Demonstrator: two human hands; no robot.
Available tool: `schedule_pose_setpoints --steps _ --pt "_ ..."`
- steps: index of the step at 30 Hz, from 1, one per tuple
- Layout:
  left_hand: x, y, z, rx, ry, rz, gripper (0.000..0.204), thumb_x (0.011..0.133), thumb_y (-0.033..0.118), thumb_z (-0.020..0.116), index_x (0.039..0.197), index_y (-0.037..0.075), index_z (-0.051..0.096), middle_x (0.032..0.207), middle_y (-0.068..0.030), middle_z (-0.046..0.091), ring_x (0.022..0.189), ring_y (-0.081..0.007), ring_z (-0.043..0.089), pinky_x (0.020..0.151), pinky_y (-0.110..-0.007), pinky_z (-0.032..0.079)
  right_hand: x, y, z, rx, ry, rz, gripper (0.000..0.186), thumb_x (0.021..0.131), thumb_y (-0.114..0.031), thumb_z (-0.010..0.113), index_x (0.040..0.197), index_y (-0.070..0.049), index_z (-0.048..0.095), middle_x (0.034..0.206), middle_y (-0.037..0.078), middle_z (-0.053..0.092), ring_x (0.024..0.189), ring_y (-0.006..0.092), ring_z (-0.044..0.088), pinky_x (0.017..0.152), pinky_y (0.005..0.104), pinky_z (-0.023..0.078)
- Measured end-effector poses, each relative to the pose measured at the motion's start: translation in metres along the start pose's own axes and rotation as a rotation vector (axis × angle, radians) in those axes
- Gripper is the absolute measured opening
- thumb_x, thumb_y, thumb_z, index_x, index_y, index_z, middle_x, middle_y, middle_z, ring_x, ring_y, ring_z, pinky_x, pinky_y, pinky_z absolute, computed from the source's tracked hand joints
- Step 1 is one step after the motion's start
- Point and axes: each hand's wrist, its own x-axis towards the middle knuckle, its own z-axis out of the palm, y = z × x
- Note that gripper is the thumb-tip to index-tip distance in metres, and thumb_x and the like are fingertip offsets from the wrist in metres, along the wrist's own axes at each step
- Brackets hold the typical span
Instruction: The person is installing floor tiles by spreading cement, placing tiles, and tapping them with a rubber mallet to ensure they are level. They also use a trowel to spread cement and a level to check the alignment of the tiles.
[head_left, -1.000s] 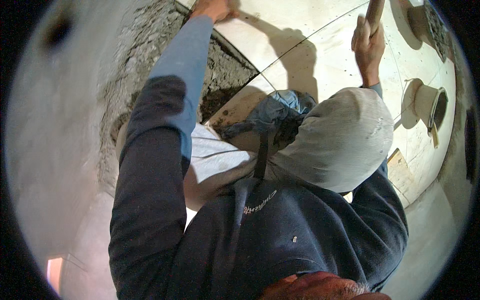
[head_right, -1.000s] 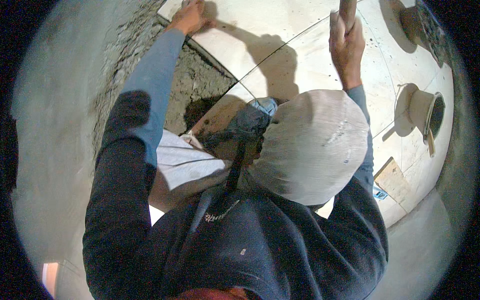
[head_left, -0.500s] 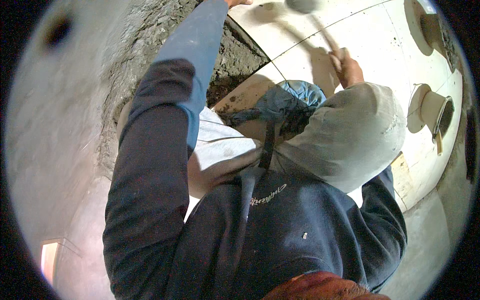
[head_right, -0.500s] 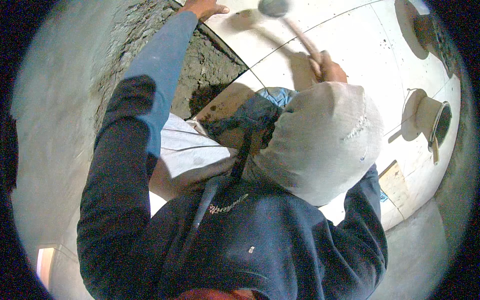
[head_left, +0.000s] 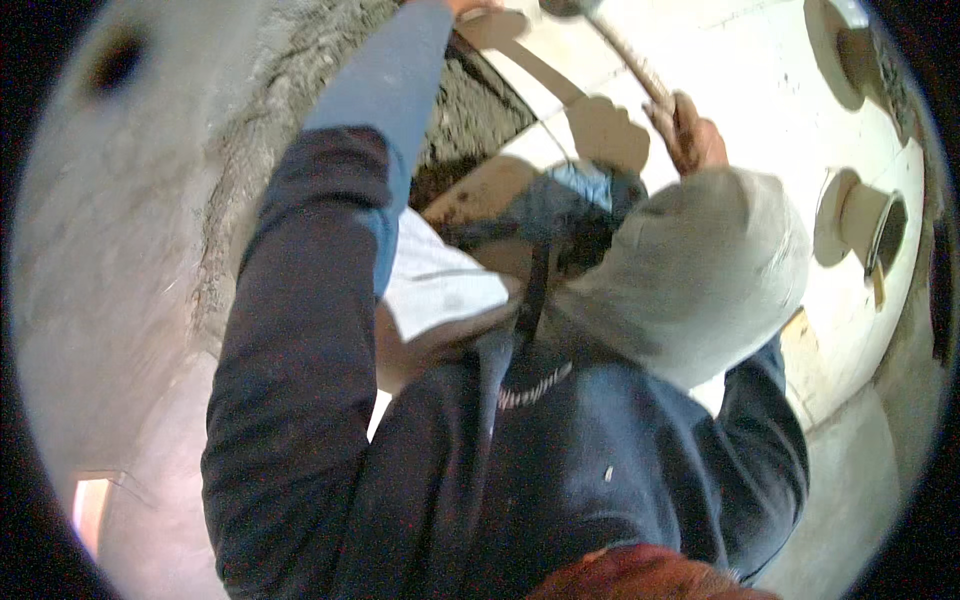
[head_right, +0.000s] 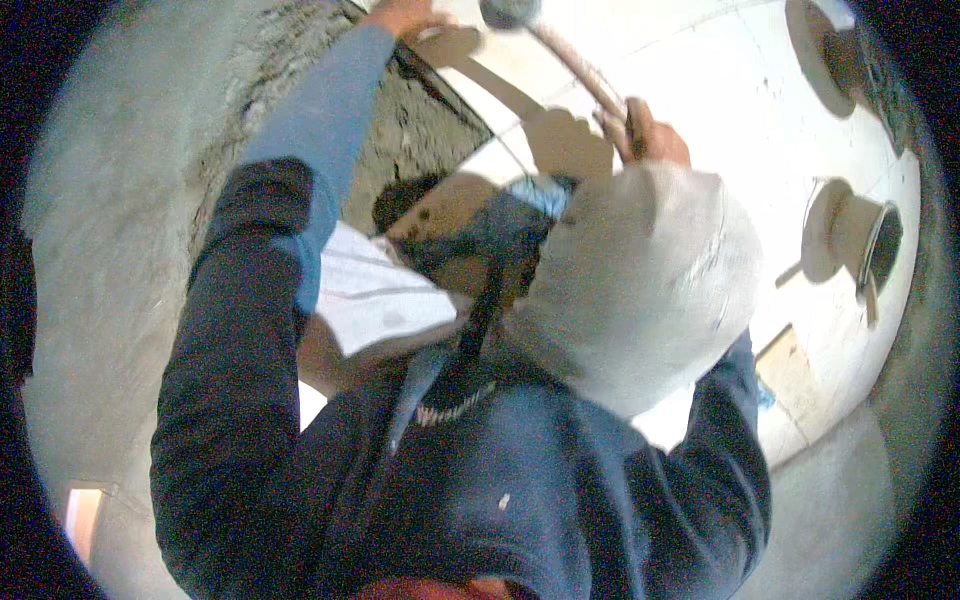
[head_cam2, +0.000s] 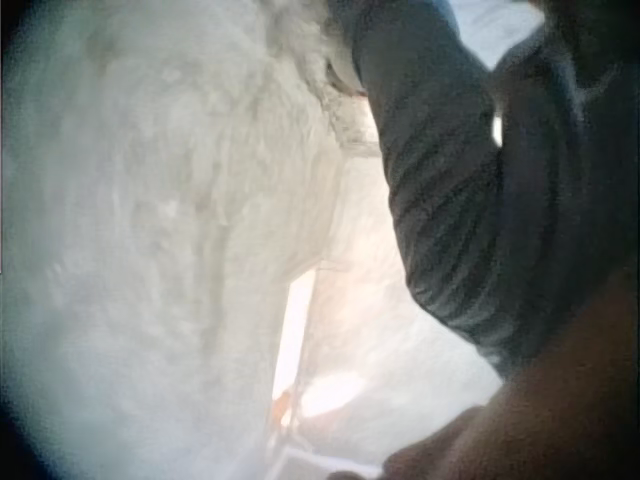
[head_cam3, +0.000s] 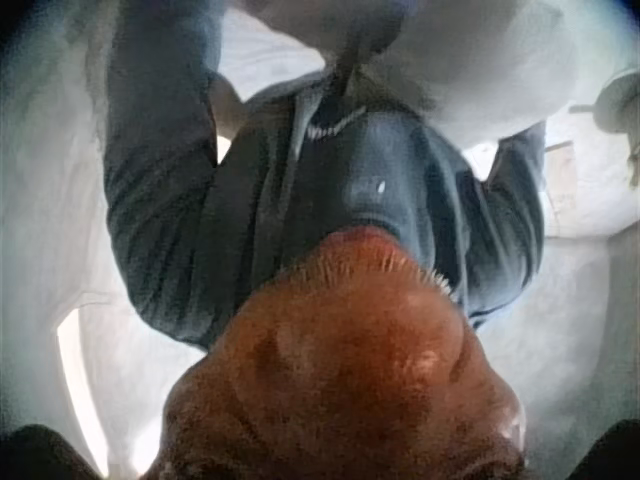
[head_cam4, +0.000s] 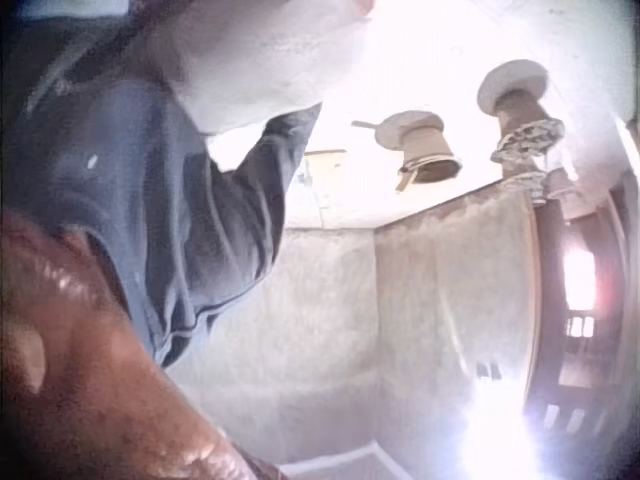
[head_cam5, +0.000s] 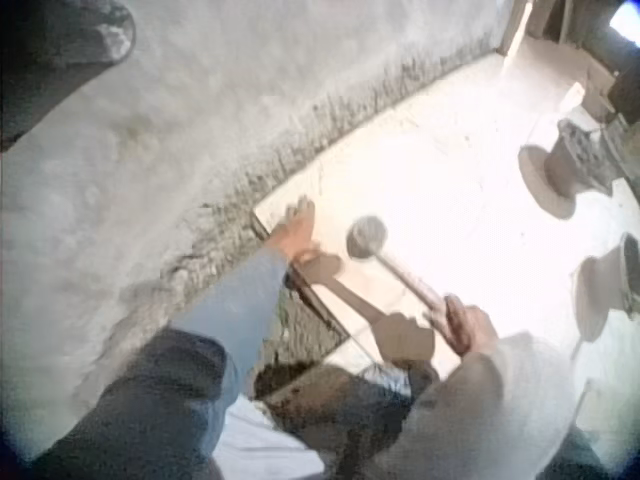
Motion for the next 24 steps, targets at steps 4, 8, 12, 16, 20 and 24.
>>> schedule_pose_setpoints --steps 4,8,12,16,20,24 --pt "0.028 0.034 -0.033 -0.013 -0.016 0.066 0.112 0.080 0.038 0.083 0.157 -0.002 0.013 0.166 -0.0231 0.009 0.151 -0.0451 0.016 0.121 -0.054 0.027 -0.030 0.044 0.023 0.171 0.195 -0.042 0.028 0.100 -0.034 0.064 0.106 -0.008 0.057 0.074 0.013 0.066 0.067 0.0209 0.065 0.059 0.0362 0.050" --pt "0.025 0.022 -0.024 -0.040 -0.011 0.045 0.114 0.082 0.040 0.081 0.159 -0.001 0.008 0.167 -0.0213 0.003 0.153 -0.0435 0.007 0.123 -0.053 0.021 -0.010 0.051 0.044 -0.048 -0.074 0.105 0.027 0.102 -0.036 0.059 0.109 -0.010 0.053 0.073 0.012 0.065 0.064 0.0269 0.064 0.061 0.0409 0.053" --pt "0.026 -0.012 0.053 0.027 0.289 0.046 0.086 0.092 0.043 0.068 0.156 0.003 0.027 0.163 -0.0211 0.023 0.146 -0.0427 0.031 0.117 -0.053 0.034 -0.018 0.002 0.012 -0.056 0.027 0.139 0.042 0.101 -0.050 0.055 0.111 -0.010 0.053 0.066 0.012 0.061 0.059 0.0275 0.062 0.059 0.0441 0.052" --pt "-0.056 0.094 0.133 0.304 0.426 0.029 0.069 0.105 0.044 0.043 0.154 -0.002 0.027 0.163 -0.0247 0.021 0.149 -0.0448 0.023 0.122 -0.056 0.021 -0.073 0.033 0.019 0.378 0.059 0.453 0.042 0.101 -0.049 0.058 0.107 -0.007 0.057 0.068 0.006 0.057 0.063 0.0152 0.055 0.058 0.0361 0.047" --pt "-0.137 0.235 0.125 0.024 0.419 0.183 0.076 0.100 0.046 0.050 0.151 -0.008 0.031 0.158 -0.0300 0.028 0.147 -0.0459 0.026 0.121 -0.054 0.019 -0.113 0.078 0.036 0.753 0.251 0.497 0.044 0.100 -0.049 0.059 0.106 -0.005 0.058 0.070 0.006 0.058 0.064 0.0154 0.055 0.058 0.0347 0.047" --pt "-0.101 0.247 0.112 -0.066 0.457 0.304 0.076 0.101 0.046 0.049 0.150 -0.010 0.031 0.158 -0.0301 0.027 0.147 -0.0440 0.024 0.121 -0.055 0.017 -0.128 0.107 0.050 0.972 0.365 0.519 0.047 0.100 -0.050 0.059 0.105 -0.003 0.059 0.071 0.006 0.059 0.065 0.0157 0.056 0.059 0.0334 0.047"
